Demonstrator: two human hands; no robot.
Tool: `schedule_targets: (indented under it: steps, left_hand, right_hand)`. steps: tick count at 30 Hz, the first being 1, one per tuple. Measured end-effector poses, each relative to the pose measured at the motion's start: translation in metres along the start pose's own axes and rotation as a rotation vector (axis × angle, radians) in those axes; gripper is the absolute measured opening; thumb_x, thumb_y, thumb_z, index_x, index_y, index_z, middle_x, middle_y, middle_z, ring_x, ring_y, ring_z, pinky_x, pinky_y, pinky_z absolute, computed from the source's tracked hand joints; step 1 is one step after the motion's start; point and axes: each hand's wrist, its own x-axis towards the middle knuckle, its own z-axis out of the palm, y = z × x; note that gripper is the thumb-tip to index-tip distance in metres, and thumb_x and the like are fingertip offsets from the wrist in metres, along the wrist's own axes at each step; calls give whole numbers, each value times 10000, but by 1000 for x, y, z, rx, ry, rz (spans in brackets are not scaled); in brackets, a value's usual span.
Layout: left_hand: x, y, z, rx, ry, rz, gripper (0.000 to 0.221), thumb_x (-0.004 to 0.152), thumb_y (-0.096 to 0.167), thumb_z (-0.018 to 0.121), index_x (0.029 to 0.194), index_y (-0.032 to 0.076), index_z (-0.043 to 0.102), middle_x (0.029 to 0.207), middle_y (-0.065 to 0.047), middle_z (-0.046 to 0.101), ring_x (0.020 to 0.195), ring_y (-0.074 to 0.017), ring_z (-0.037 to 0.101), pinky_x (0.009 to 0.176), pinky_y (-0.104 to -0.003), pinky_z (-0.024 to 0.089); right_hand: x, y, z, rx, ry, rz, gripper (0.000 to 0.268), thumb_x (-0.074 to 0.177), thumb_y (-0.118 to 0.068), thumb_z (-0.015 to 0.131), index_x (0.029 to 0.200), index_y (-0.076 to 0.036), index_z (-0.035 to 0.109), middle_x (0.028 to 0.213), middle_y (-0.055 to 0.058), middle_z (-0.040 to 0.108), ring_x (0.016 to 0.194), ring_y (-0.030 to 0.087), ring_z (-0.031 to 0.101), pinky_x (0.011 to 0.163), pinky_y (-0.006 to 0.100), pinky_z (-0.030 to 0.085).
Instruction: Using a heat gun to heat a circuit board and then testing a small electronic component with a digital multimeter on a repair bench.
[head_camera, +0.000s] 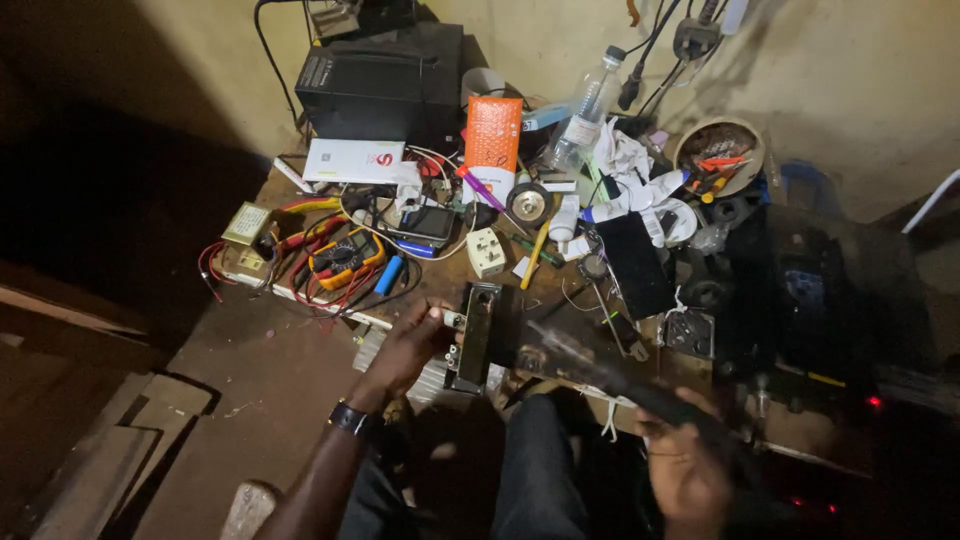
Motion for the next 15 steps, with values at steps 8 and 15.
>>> schedule_targets:
  steps: [8, 15]
  left_hand:
    - [3, -7, 23, 130, 11, 70, 210, 874, 299, 446, 927, 102, 497, 792, -48, 552, 743, -164, 604, 645, -296, 476]
    - [13, -12, 46, 666, 82, 242, 243, 893, 341, 369, 839, 150, 508, 793, 12, 527, 782, -100, 462, 713, -268, 365]
  right_hand:
    - [5, -40, -61, 204, 151, -97, 409, 810, -236, 601, 1153, -22, 542, 1118, 191, 549, 896, 278, 535, 674, 320, 428]
    - [-7, -68, -108, 289, 78, -197, 366, 892, -232, 573, 1197, -31, 552, 1090, 120, 574, 884, 260, 493, 745, 307, 397]
